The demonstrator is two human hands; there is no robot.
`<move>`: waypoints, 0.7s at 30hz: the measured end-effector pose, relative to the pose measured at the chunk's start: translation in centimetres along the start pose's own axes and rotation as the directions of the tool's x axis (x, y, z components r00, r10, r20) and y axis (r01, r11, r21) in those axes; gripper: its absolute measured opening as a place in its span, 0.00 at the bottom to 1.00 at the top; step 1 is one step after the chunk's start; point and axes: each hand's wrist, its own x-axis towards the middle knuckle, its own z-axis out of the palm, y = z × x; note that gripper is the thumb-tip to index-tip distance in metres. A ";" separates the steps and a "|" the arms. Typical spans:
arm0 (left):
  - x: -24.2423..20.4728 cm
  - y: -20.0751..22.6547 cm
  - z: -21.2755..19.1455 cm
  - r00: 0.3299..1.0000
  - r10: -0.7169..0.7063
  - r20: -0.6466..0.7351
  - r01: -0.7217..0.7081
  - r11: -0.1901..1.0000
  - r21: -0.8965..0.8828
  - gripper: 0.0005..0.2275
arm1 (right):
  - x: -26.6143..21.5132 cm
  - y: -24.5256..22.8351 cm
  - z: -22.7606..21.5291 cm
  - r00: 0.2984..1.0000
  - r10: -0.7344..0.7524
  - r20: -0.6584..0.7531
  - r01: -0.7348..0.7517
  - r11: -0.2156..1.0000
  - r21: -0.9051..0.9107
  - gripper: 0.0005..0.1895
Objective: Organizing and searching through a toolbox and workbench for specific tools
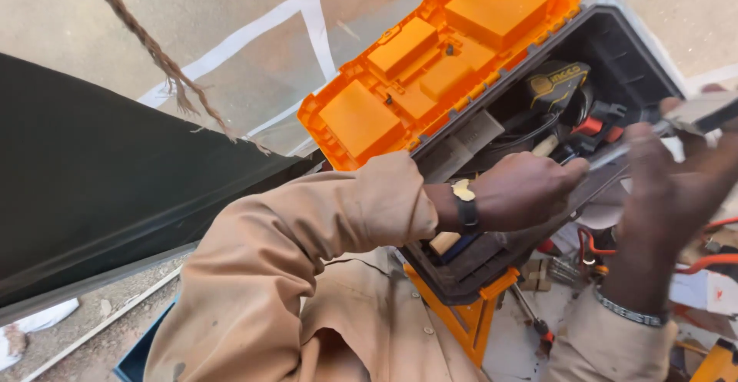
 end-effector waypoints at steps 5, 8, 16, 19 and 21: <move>2.5 0.5 1.2 0.999 0.014 0.044 -0.014 1.000 0.007 0.11 | 2.3 -1.9 -1.4 0.854 0.506 -0.124 -0.516 0.788 -0.336 0.18; 4.1 -0.9 3.7 0.995 0.076 0.060 -0.075 0.997 -0.016 0.12 | 1.5 2.2 -3.2 0.967 0.255 -0.007 -0.228 0.850 -0.475 0.16; 4.7 -4.7 -0.5 0.987 0.129 0.093 -0.145 0.971 0.190 0.09 | 0.3 2.0 -0.9 0.999 0.000 -0.042 -0.009 0.976 -0.220 0.11; 4.8 -5.3 -1.3 0.989 0.133 -0.071 -0.120 0.978 0.170 0.02 | 0.4 2.0 -0.9 0.997 -0.073 -0.018 0.066 0.965 -0.252 0.12; 4.8 -6.3 -1.1 0.958 0.267 -0.104 -0.222 0.922 0.317 0.01 | 0.9 1.6 -0.7 0.975 -0.213 0.067 0.220 0.868 -0.445 0.10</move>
